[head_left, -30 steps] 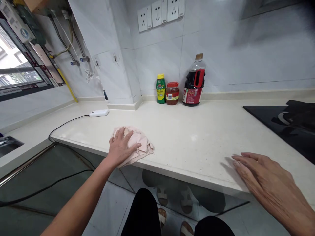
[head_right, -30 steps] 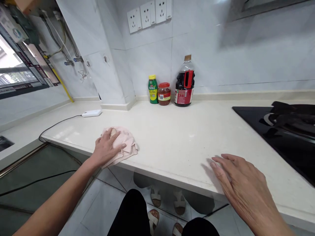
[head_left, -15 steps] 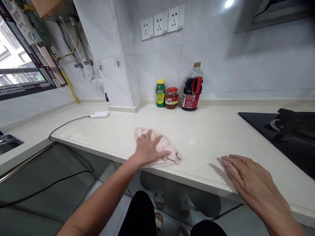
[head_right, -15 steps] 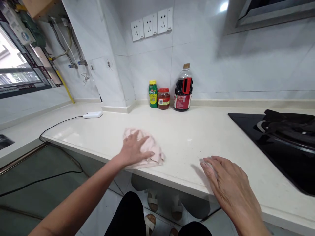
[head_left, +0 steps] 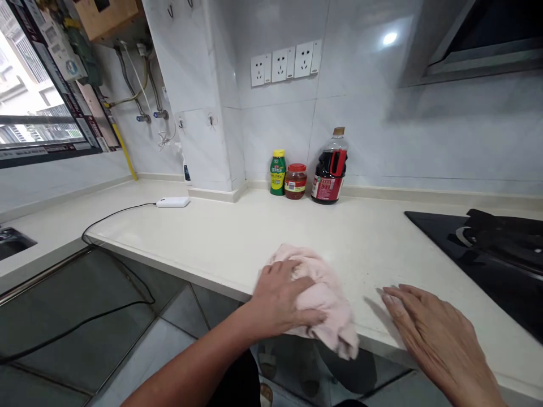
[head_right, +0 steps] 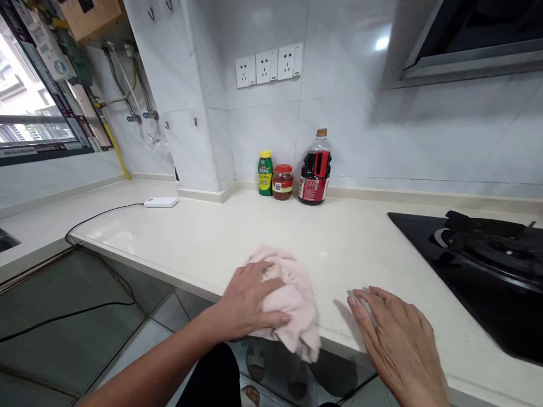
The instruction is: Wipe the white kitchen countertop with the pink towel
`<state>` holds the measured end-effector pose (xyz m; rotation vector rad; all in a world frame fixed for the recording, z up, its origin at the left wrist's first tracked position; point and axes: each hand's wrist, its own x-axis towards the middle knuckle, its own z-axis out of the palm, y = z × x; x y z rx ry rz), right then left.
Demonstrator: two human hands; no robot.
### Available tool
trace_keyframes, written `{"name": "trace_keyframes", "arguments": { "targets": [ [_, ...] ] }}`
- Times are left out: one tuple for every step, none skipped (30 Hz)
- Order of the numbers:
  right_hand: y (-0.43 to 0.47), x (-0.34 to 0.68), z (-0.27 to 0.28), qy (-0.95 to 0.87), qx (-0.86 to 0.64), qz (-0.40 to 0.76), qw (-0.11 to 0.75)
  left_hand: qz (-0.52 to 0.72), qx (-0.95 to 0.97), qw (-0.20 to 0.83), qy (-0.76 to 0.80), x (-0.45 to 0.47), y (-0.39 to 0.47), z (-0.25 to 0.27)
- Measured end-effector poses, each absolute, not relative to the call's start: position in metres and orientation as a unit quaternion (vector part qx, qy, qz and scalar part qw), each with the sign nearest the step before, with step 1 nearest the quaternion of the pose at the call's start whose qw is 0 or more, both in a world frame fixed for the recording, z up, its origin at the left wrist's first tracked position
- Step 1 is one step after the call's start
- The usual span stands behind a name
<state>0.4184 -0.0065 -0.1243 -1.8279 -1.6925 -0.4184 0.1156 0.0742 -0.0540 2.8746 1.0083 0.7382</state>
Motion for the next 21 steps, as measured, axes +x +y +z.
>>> {"name": "trace_keyframes", "arguments": {
  "targets": [
    [-0.007, 0.418, -0.124, -0.637, -0.69, -0.153, 0.308, 0.234, 0.911, -0.008, 0.339, 0.1, 0.08, -0.056],
    [-0.008, 0.416, -0.124, -0.636, -0.689, -0.15, 0.314, 0.229, 0.903, -0.022, 0.363, 0.082, 0.086, -0.057],
    [-0.008, 0.415, -0.123, -0.635, -0.688, -0.148, 0.318, 0.224, 0.892, -0.037, 0.391, 0.062, 0.093, -0.059],
    [-0.009, 0.414, -0.122, -0.635, -0.687, -0.148, 0.319, 0.218, 0.878, -0.053, 0.422, 0.04, 0.102, -0.06],
    [-0.009, 0.413, -0.122, -0.635, -0.687, -0.15, 0.32, 0.21, 0.862, -0.069, 0.456, 0.018, 0.11, -0.061],
    [-0.008, 0.412, -0.121, -0.633, -0.688, -0.154, 0.319, 0.201, 0.844, -0.084, 0.49, -0.004, 0.119, -0.061],
    [-0.008, 0.411, -0.12, -0.631, -0.689, -0.159, 0.319, 0.19, 0.822, -0.099, 0.528, -0.024, 0.127, -0.06],
    [-0.008, 0.41, -0.119, -0.63, -0.689, -0.165, 0.319, 0.175, 0.796, -0.113, 0.568, -0.042, 0.135, -0.059],
    [-0.007, 0.409, -0.118, -0.628, -0.688, -0.172, 0.319, 0.159, 0.77, -0.125, 0.606, -0.057, 0.142, -0.057],
    [-0.007, 0.408, -0.117, -0.628, -0.687, -0.178, 0.321, 0.143, 0.743, -0.134, 0.64, -0.068, 0.148, -0.054],
    [-0.007, 0.407, -0.116, -0.627, -0.685, -0.182, 0.322, 0.128, 0.719, -0.138, 0.668, -0.074, 0.154, -0.051],
    [-0.007, 0.406, -0.115, -0.628, -0.683, -0.187, 0.323, 0.116, 0.701, -0.139, 0.69, -0.077, 0.158, -0.048],
    [-0.007, 0.404, -0.114, -0.629, -0.68, -0.191, 0.324, 0.106, 0.688, -0.138, 0.705, -0.075, 0.161, -0.044],
    [-0.007, 0.403, -0.113, -0.631, -0.677, -0.195, 0.324, 0.098, 0.68, -0.133, 0.715, -0.071, 0.164, -0.041],
    [-0.007, 0.402, -0.112, -0.635, -0.673, -0.198, 0.322, 0.093, 0.677, -0.127, 0.719, -0.064, 0.165, -0.038],
    [-0.007, 0.4, -0.112, -0.639, -0.669, -0.201, 0.322, 0.091, 0.679, -0.121, 0.718, -0.055, 0.166, -0.036],
    [-0.008, 0.4, -0.111, -0.642, -0.666, -0.203, 0.321, 0.092, 0.686, -0.116, 0.712, -0.045, 0.167, -0.034],
    [-0.008, 0.399, -0.11, -0.644, -0.664, -0.204, 0.321, 0.094, 0.696, -0.109, 0.704, -0.033, 0.166, -0.033],
    [-0.008, 0.399, -0.11, -0.645, -0.663, -0.203, 0.321, 0.096, 0.71, -0.1, 0.691, -0.02, 0.165, -0.033],
    [-0.009, 0.398, -0.109, -0.646, -0.662, -0.202, 0.322, 0.098, 0.727, -0.09, 0.674, -0.006, 0.162, -0.033],
    [-0.009, 0.398, -0.109, -0.645, -0.663, -0.2, 0.324, 0.1, 0.746, -0.08, 0.654, 0.01, 0.158, -0.034]
  ]
}}
